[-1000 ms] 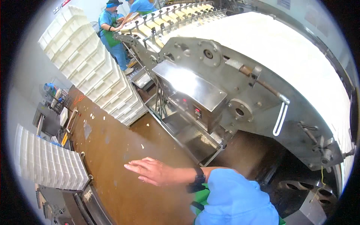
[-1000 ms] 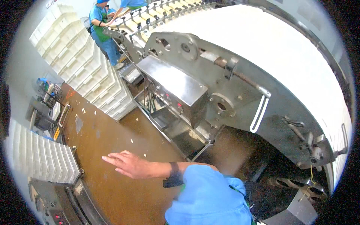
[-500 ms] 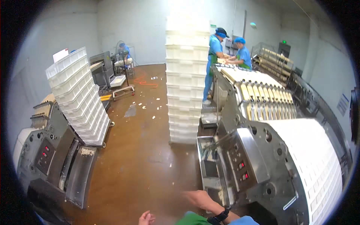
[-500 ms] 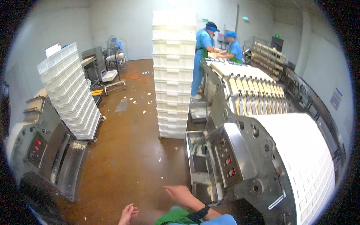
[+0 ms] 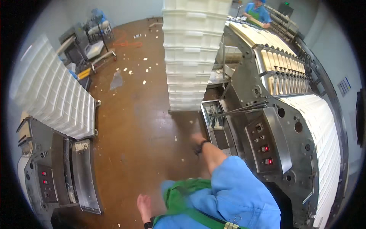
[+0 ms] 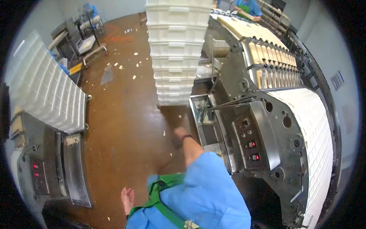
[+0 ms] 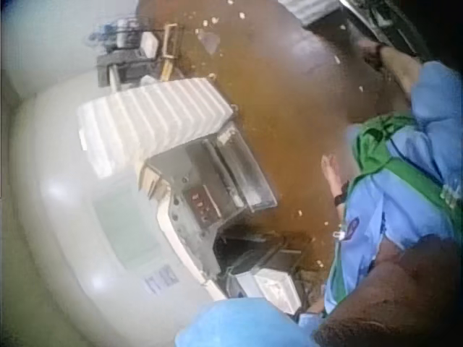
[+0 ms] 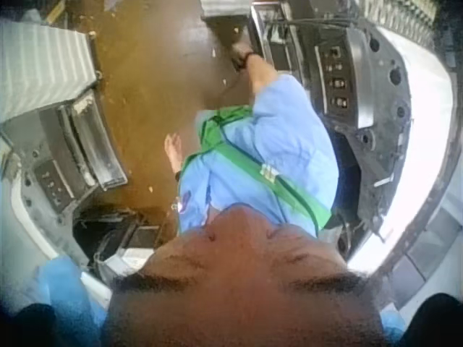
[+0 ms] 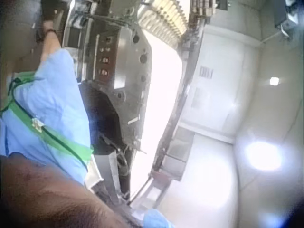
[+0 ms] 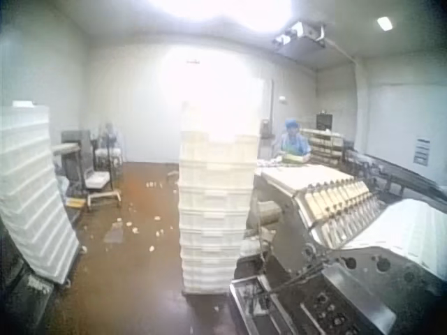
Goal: Organize and move blocks of food product on a industrial conveyor line.
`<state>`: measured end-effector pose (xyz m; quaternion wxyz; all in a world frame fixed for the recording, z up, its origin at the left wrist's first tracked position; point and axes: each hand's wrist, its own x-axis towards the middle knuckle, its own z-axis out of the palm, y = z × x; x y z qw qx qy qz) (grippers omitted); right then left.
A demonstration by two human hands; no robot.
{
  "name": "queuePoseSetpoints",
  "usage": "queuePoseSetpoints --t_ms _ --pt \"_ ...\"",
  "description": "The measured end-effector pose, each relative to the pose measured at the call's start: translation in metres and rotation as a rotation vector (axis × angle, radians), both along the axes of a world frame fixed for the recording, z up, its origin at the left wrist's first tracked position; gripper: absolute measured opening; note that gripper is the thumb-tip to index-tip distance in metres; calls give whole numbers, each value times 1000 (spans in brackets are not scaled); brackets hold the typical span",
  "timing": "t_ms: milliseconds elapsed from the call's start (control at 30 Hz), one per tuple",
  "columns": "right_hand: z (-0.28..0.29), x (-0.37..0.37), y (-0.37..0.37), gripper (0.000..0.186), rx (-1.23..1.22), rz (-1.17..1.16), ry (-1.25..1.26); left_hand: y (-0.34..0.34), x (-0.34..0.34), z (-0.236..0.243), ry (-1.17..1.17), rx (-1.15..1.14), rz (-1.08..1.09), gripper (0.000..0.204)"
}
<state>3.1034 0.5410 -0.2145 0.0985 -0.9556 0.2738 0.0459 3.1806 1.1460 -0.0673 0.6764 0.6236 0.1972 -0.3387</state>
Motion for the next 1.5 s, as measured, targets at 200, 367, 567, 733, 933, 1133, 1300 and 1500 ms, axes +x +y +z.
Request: queuePoseSetpoints --t_ms 200,367,567,733,933,1133,1300,1500 --pt "14 230 -17 19 396 -104 -165 26 190 -5 -221 151 96 51" --pt "20 318 0 27 197 3 321 -140 393 181 -670 20 -611 42" --pt "8 372 -8 43 396 -113 198 -355 521 335 -901 -795 -1548 42" --pt "-35 406 -61 36 292 -217 339 -459 627 301 -920 -1105 -1844 19" --pt "2 657 -137 33 417 58 216 -520 793 328 -940 -920 -1717 11" --pt "43 889 -241 36 1007 -740 -109 -630 967 304 -1248 -644 -1355 10" --pt "98 1003 -310 45 818 -449 -415 -740 1090 259 -686 -1099 -1722 22" --pt "82 907 -390 44 852 -935 -423 -912 1216 208 -351 -584 -1776 45"
